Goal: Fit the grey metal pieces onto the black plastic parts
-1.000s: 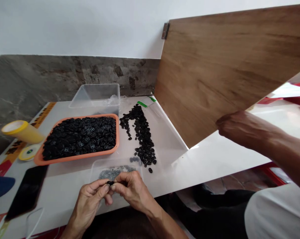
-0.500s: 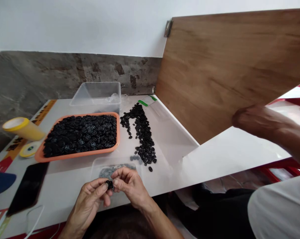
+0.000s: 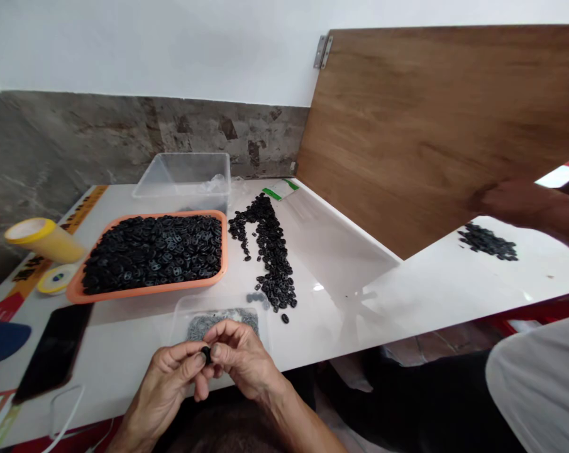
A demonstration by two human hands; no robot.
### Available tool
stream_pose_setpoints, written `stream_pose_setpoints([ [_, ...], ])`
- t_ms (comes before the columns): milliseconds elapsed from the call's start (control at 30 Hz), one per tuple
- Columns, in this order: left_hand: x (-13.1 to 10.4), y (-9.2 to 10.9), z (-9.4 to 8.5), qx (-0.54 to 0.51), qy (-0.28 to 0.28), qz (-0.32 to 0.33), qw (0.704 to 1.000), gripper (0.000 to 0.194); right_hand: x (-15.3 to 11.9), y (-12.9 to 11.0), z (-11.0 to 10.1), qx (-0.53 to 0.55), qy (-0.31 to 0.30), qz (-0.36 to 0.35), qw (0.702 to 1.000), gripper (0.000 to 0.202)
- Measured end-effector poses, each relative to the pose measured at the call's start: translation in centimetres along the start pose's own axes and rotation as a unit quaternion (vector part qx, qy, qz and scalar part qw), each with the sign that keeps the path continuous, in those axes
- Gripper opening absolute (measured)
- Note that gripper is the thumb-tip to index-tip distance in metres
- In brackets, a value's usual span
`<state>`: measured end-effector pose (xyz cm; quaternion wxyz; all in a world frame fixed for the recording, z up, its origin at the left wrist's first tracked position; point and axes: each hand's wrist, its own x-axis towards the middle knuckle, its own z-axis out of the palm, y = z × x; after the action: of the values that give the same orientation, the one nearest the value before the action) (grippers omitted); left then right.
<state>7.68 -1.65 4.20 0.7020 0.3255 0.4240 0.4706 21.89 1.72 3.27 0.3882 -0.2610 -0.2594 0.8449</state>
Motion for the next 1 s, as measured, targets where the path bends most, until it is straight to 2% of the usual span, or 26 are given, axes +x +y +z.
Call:
stream_pose_setpoints([
  [133,0.0,-0.1,-0.2,0.019,-0.007,0.006,1.000,0.030,0.0,0.1,0.2,0.029,-0.005,0.017,0.999,0.043],
  [400,0.1,-0.6,-1.3,0.080,-0.054,0.014,0.995,0.029,0.2,0.3,-0.2,0.027,-0.023,0.022,0.999,0.040],
  [700,0.2,1.0,-0.7,0.170,-0.062,0.029,0.983,0.034,0.4,0.8,-0.4,0.024,-0.024,-0.010,0.999,0.033],
  [867,0.6,0.8,-0.6,0.158,-0.049,0.012,0.986,0.033,0.8,0.5,-1.0,0.013,-0.023,0.001,1.000,0.034],
  [1000,0.5,0.5,-0.6,0.092,-0.032,-0.010,0.995,0.033,1.0,0.5,-1.1,0.028,-0.029,-0.007,0.999,0.032],
])
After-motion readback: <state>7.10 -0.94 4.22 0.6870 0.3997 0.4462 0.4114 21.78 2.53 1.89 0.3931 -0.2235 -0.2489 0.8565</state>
